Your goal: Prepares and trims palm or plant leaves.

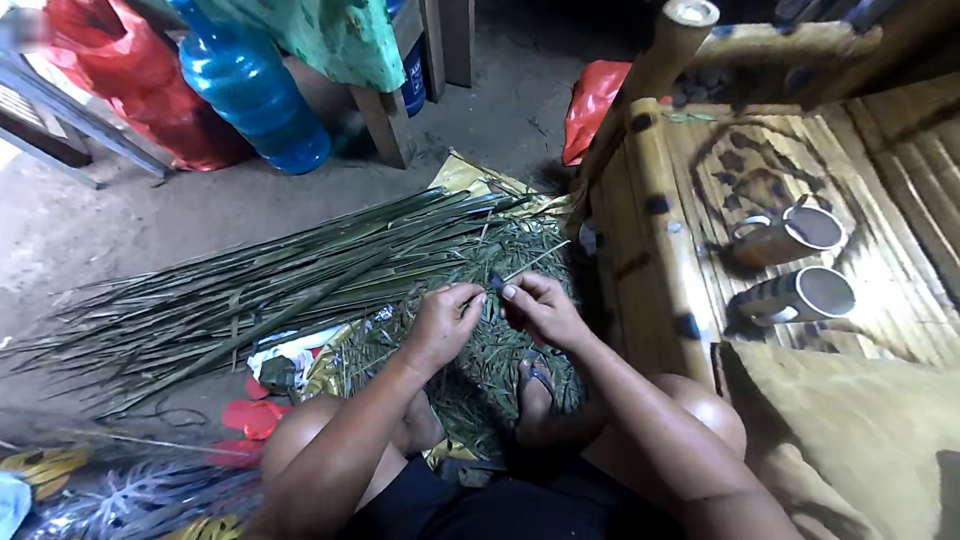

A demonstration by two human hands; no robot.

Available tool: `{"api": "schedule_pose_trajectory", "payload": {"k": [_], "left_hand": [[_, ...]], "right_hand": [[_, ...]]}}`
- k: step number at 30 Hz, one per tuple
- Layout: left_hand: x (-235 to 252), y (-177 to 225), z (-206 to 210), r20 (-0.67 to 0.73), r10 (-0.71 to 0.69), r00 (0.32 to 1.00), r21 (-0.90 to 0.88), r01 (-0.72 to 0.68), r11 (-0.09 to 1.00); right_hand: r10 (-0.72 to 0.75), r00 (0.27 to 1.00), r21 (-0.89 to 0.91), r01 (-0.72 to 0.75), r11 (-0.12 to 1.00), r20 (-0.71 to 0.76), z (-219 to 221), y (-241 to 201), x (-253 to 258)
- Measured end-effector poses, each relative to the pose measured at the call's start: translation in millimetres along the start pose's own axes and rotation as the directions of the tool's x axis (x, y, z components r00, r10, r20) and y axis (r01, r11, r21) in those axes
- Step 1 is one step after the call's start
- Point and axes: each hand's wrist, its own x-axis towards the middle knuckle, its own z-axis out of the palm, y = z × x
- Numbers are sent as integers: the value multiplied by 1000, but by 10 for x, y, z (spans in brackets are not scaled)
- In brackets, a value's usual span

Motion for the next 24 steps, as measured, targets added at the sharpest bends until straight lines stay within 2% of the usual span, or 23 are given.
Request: {"api": "schedule_pose_trajectory", "payload": {"k": [3,6,10,14,19,21,24], "left_hand": [[27,10,65,0,19,1000,5,-19,1000],[26,-7,41,8,14,1000,26,-14,1000],[-19,-91,-14,1,20,1000,49,-20,999],[-57,-121,-77,18,39,999,80,-41,996],[-140,-230,-244,-3,23,1000,139,-22,990],[-158,-253,-287,-10,-5,1000,135,7,991],[-156,-218,-277,30,-42,999,134,37,990]], "right_hand": [[74,997,33,-75,997,28,-47,-44,-9],[118,990,11,-117,993,-74,-239,-131,-10],[105,976,-32,-113,993,-190,-531,-232,-8],[98,978,-34,-106,994,-186,-632,-268,-16],[76,946,-188,-141,972,-316,-977,-312,-59],[42,946,-192,-108,975,-322,-972,-371,-44],[9,972,-118,-37,992,-234,-673,-307,-21]]}}
